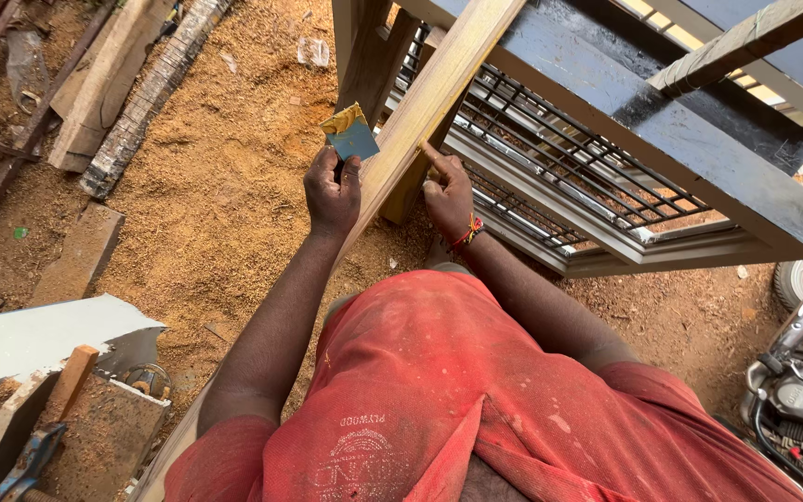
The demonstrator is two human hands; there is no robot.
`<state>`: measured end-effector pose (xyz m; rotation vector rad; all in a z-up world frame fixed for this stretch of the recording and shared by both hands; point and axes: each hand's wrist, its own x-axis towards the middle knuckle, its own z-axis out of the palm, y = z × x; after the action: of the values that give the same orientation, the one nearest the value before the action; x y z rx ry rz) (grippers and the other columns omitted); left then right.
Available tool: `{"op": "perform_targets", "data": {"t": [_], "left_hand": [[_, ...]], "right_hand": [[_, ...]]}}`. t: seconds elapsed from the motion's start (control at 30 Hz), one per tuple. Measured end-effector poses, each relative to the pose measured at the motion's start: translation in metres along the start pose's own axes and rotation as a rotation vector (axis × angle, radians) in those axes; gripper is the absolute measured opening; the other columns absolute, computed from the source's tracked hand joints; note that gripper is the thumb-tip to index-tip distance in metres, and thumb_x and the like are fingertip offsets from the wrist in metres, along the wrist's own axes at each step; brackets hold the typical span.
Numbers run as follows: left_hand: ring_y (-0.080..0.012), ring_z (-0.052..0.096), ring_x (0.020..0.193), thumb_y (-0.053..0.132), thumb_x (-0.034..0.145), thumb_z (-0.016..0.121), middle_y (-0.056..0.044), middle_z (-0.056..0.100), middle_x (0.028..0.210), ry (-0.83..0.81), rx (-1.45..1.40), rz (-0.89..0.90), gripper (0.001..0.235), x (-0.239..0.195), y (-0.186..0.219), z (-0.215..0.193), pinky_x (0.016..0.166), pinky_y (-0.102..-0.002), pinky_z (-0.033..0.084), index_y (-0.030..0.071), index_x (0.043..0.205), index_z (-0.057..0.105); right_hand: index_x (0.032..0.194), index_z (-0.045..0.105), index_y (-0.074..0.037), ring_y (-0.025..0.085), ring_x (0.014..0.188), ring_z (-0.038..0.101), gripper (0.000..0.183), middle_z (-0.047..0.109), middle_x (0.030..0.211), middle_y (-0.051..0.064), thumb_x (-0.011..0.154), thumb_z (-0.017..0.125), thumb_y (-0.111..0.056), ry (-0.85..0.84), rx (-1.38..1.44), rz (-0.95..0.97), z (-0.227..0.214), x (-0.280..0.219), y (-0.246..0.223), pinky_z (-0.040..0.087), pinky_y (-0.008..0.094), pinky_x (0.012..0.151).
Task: The person sands a long wooden plank using a sanding block, moving along its length to smooth the surface. The person occasionally pauses to check the surface with their finger.
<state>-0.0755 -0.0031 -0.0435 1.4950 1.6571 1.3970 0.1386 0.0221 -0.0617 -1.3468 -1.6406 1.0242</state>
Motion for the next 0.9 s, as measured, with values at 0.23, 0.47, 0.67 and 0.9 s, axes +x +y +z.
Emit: {"op": "perform_targets", "data": {"t": [0.23,0.47,0.67,0.9], "left_hand": [[-0.0113,0.068,0.071,0.031,0.111,0.058,-0.004,0.064,0.082,-0.131,-0.149,-0.102,0.03,0.0,0.007,-0.003,0.064,-0.029,0.058,0.004,0.099,0.058],[-0.0068,0.063,0.065,0.036,0.108,0.047,0.0,0.064,0.077,-0.6,-0.595,-0.508,0.037,-0.042,0.051,-0.006,0.056,-0.022,0.052,0.007,0.129,0.056],[-0.0061,0.062,0.064,0.036,0.109,0.049,0.002,0.062,0.077,-0.718,-0.812,-0.589,0.037,-0.054,0.068,0.008,0.054,-0.019,0.045,0.008,0.133,0.056],[-0.0085,0.064,0.063,0.035,0.108,0.053,0.0,0.063,0.076,-0.762,-0.984,-0.708,0.037,-0.065,0.059,0.011,0.051,-0.02,0.045,0.006,0.132,0.056]], "right_hand": [[0.137,0.07,-0.009,0.01,0.084,0.054,0.054,0.063,0.104,0.001,0.087,0.053,0.006,-0.125,0.392,0.284,-0.004,-0.012,-0.014,0.049,0.024,0.078],[0.125,0.068,-0.006,0.016,0.103,0.066,0.029,0.07,0.117,0.006,0.096,0.064,-0.005,-0.212,1.173,0.306,-0.038,-0.011,-0.058,0.056,0.036,0.094],[0.125,0.072,-0.005,0.014,0.115,0.06,0.027,0.06,0.128,0.003,0.099,0.068,0.0,-0.292,1.213,0.087,-0.04,-0.012,-0.069,0.052,0.033,0.101],[0.111,0.073,-0.007,0.012,0.113,0.055,0.018,0.054,0.122,0.001,0.096,0.074,0.003,-0.205,0.723,-0.224,-0.055,-0.011,-0.056,0.049,0.028,0.1]]}}
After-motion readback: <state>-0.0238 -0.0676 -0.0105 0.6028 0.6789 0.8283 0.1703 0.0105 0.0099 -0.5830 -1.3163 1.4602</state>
